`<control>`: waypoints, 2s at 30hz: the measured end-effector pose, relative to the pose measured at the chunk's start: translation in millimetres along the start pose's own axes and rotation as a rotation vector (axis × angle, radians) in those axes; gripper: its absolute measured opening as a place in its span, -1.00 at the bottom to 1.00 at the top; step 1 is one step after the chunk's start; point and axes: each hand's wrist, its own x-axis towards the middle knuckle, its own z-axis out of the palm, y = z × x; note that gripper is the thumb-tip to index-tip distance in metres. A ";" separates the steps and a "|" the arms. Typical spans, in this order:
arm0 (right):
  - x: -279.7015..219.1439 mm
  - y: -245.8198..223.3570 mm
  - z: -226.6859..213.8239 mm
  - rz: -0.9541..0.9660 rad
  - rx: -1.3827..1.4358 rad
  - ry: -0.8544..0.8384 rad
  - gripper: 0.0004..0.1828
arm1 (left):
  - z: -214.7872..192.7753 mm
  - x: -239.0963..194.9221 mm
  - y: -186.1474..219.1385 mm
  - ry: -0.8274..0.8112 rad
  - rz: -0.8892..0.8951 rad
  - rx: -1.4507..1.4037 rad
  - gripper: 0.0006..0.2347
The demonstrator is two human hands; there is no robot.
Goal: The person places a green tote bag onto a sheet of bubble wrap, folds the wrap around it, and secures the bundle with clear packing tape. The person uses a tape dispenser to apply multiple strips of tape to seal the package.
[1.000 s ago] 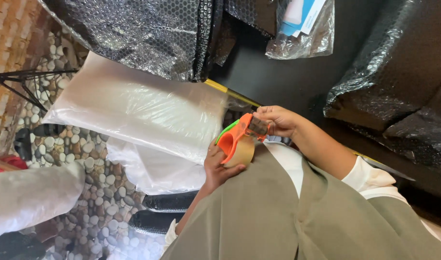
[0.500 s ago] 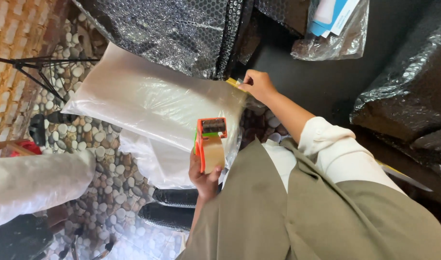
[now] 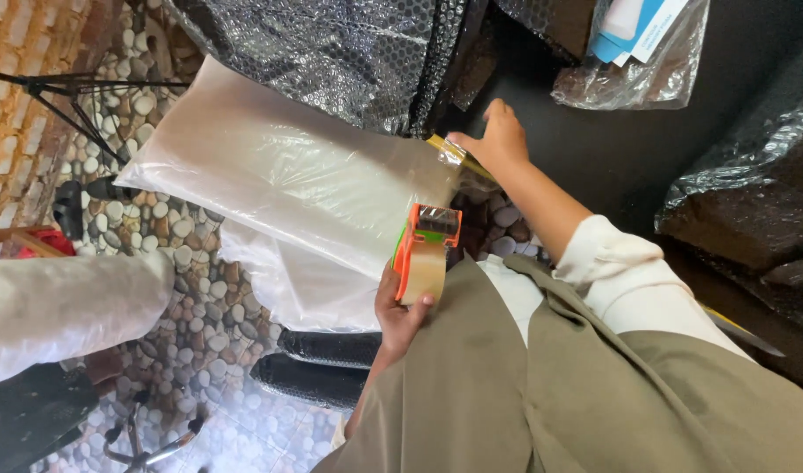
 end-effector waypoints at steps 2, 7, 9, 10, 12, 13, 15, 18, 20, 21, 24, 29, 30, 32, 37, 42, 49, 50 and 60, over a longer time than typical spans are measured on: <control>-10.1 4.2 -20.0 0.036 0.490 -0.057 -0.48 | 4.3 -6.7 -16.6 -0.035 -0.035 -0.016 -0.52; -92.4 -42.0 -121.2 -0.397 0.708 -0.079 -0.59 | 28.6 15.5 24.7 -0.074 -0.090 -0.071 -0.64; -110.1 -42.9 -132.7 -0.488 0.674 -0.024 -0.50 | 37.5 19.3 31.6 -0.098 -0.091 -0.087 -0.66; -113.1 -40.7 -133.1 -0.507 0.610 0.049 -0.60 | 41.0 17.8 22.7 -0.116 -0.064 -0.060 -0.66; -117.5 -33.0 -130.9 -0.518 0.545 0.136 -0.70 | 47.4 13.6 5.9 -0.148 -0.028 -0.034 -0.66; -118.7 -27.7 -127.8 -0.499 0.544 0.172 -0.79 | 49.7 10.9 -2.4 -0.150 -0.007 -0.023 -0.66; -123.3 -20.7 -125.7 -0.474 0.543 0.217 -0.86 | 56.3 8.6 -9.5 -0.164 0.018 -0.011 -0.66; -133.4 -12.0 -127.0 -0.488 0.494 0.235 -0.84 | 69.0 6.4 -7.8 -0.154 0.018 0.059 -0.61; -138.3 -1.7 -123.9 -0.531 0.289 0.284 -0.82 | 76.4 2.2 -9.9 -0.140 0.098 0.195 -0.51; -140.4 6.4 -117.7 -0.533 0.290 0.285 -0.82 | 77.7 1.5 -9.0 -0.139 0.100 0.195 -0.51; -148.5 22.2 -106.4 -0.545 0.181 0.253 -0.82 | 79.8 -2.3 -6.8 -0.137 0.030 0.227 -0.50; -159.6 -13.2 -150.0 -0.480 0.371 0.088 -0.81 | 78.9 -2.2 -12.9 -0.115 -0.370 0.357 -0.53; -157.7 -9.0 -152.5 -0.479 0.373 0.087 -0.81 | 78.1 -1.3 -8.0 -0.115 -0.371 0.359 -0.53; -153.6 -0.8 -156.8 -0.369 0.504 -0.057 -0.84 | 76.1 0.7 1.4 -0.131 -0.492 0.299 -0.57; -161.0 -23.7 -217.4 -0.221 0.613 -0.196 -0.89 | 73.7 6.2 -1.6 -0.169 -0.629 0.171 -0.65; -159.5 -33.3 -255.2 -0.208 0.650 -0.227 -0.90 | 73.0 24.0 38.1 -0.272 -0.534 0.106 -0.58; -167.3 -56.9 -287.8 -0.185 0.612 -0.191 -0.93 | 74.1 33.8 37.0 -0.330 -0.660 0.263 -0.65; -168.3 -64.8 -297.5 -0.187 0.615 -0.175 -0.92 | 74.0 35.8 28.9 -0.340 -0.702 0.322 -0.64; -99.3 42.8 -213.3 -0.001 1.028 -0.180 -0.85 | 56.3 41.2 20.0 -0.388 -0.161 -0.102 -0.60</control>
